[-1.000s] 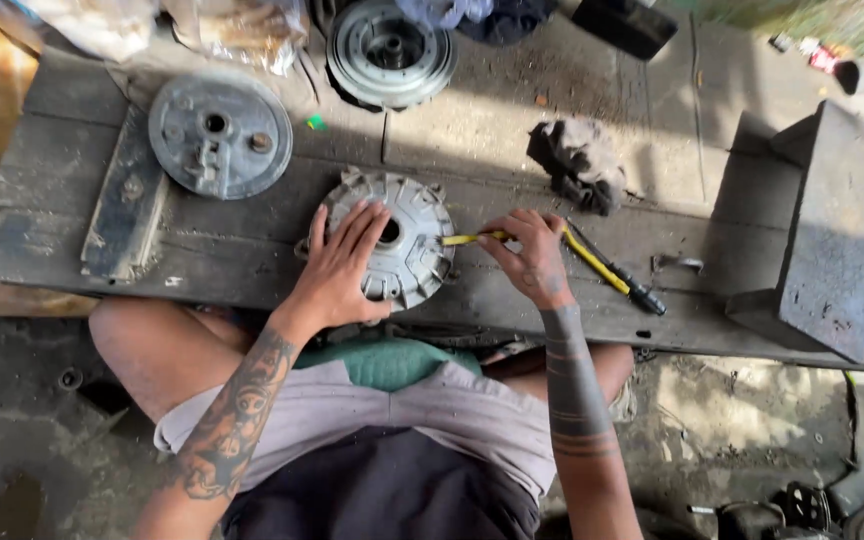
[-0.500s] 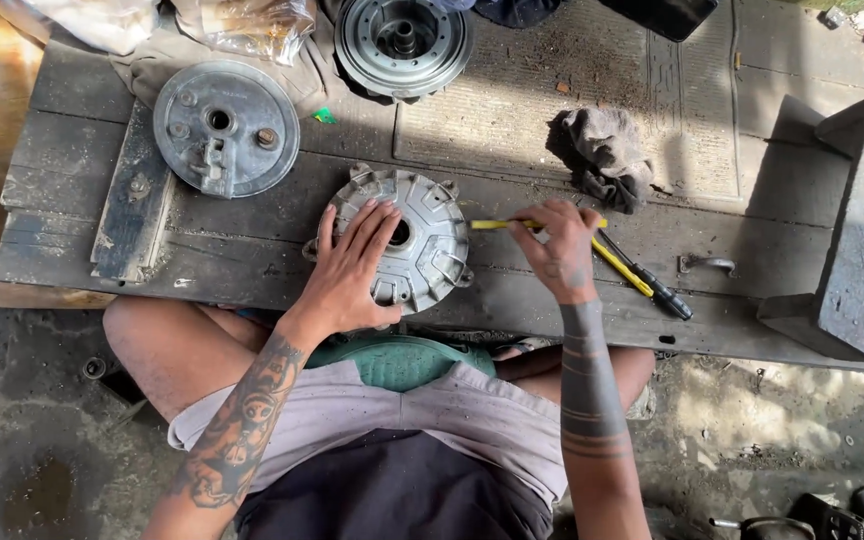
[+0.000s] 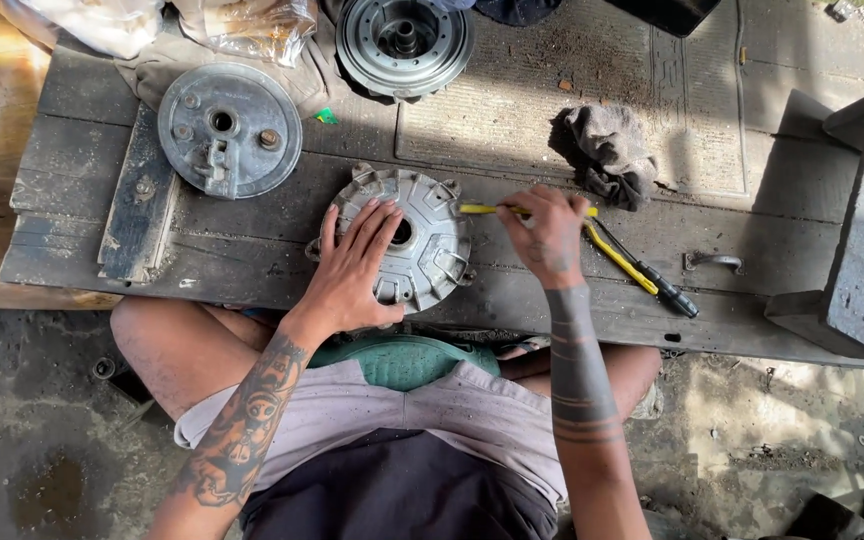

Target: The person sits cross-legged on the ground and uses a yellow-handled tool to scrape and clean a circular metal mechanical part placed on a wooden workbench. They rotate the part to access different areas while other tools and parts lie nearby.

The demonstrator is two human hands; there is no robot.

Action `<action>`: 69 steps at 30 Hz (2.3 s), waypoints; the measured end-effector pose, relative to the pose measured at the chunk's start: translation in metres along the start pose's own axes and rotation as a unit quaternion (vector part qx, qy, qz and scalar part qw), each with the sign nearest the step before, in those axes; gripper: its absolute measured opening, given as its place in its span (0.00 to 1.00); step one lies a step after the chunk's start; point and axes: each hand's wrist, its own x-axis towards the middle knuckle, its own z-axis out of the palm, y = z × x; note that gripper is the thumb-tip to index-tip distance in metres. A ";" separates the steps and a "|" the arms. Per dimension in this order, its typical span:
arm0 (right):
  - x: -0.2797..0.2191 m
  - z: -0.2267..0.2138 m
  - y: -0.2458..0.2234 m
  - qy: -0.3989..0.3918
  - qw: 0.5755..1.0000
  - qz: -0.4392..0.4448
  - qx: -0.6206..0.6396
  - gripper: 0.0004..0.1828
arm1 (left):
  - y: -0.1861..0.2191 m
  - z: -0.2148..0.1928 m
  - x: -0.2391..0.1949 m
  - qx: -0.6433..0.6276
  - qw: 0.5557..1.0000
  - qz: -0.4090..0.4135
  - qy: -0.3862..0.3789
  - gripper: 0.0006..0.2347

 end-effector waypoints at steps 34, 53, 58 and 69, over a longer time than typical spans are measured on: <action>-0.037 0.008 -0.055 0.127 0.989 -0.032 0.067 0.09 | -0.021 -0.037 0.008 -0.260 0.965 -0.008 -0.032 0.40; -0.012 -0.007 0.041 0.287 0.902 0.075 0.313 0.14 | 0.043 -0.034 0.036 -0.045 0.965 -0.259 0.014 0.57; -0.025 0.010 -0.050 0.049 0.986 0.042 0.151 0.10 | 0.041 0.013 0.027 0.041 0.972 -0.204 0.105 0.52; -0.017 0.054 0.021 -0.038 0.989 0.105 -0.093 0.10 | 0.026 -0.001 0.021 0.009 0.989 -0.137 0.054 0.46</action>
